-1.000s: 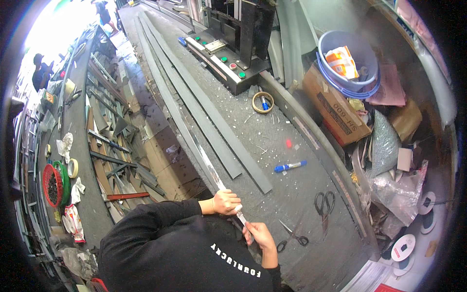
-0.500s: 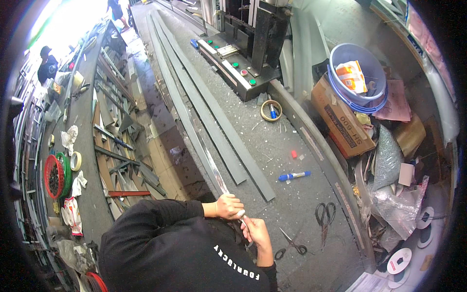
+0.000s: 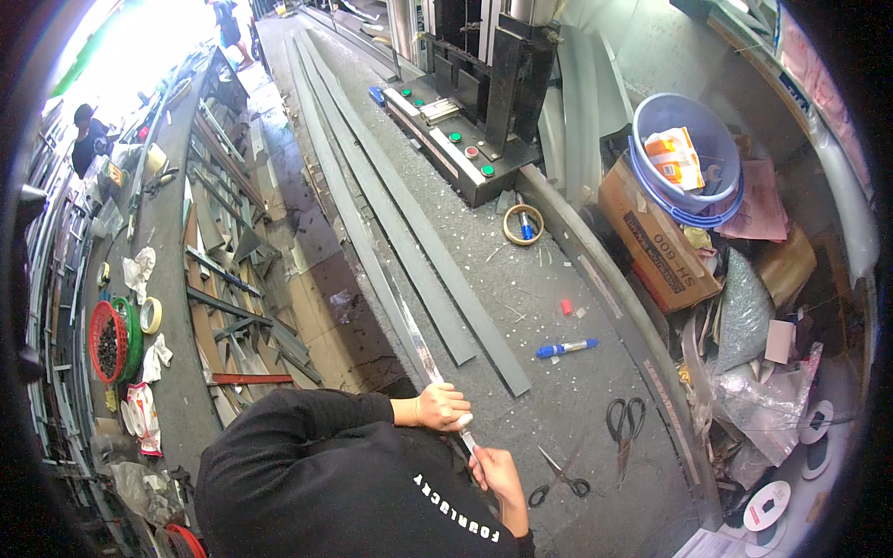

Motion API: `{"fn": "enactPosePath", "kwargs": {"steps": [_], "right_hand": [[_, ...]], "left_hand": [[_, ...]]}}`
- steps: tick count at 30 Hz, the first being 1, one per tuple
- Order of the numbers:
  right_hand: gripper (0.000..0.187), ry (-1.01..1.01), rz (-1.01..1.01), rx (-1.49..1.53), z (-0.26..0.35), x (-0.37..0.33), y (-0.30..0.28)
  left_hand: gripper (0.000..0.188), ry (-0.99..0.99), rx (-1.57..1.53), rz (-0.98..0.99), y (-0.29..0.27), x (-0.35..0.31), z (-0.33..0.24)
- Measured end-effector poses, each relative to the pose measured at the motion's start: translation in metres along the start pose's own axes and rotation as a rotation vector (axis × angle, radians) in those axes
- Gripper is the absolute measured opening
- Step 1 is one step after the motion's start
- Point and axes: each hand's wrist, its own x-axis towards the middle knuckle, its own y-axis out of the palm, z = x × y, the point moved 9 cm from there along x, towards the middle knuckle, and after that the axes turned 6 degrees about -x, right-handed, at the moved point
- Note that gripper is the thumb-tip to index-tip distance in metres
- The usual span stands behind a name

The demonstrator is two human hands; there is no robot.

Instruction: The person repeatedly measures, cuts, and applies white tape to the edges of long metal profiles on a workbench. They use scissors to trim the tape and press it along the profile edges, repeating the process for several pieces.

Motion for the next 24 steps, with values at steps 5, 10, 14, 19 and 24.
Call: {"fn": "enactPosePath", "kwargs": {"steps": [5, 10, 14, 19, 24], "right_hand": [[0.040, -0.254, 0.068, 0.129, 0.022, -0.006, 0.006], [0.043, -0.174, 0.006, 0.028, 0.016, -0.005, 0.001], [0.042, -0.231, 0.014, 0.112, 0.022, 0.013, 0.009], [0.043, -0.416, 0.297, 0.339, -0.012, -0.013, 0.005], [0.033, -0.583, 0.183, 0.147, -0.068, -0.086, -0.028]], "left_hand": [[0.020, 0.012, -0.031, 0.005, -0.002, 0.001, -0.001], [0.020, -0.014, -0.002, 0.024, 0.002, -0.001, 0.003], [0.019, -0.043, -0.002, 0.038, 0.002, 0.003, 0.006], [0.020, -0.130, -0.072, 0.058, -0.035, 0.057, 0.003], [0.019, -0.043, -0.091, -0.203, -0.142, 0.148, -0.026]]}}
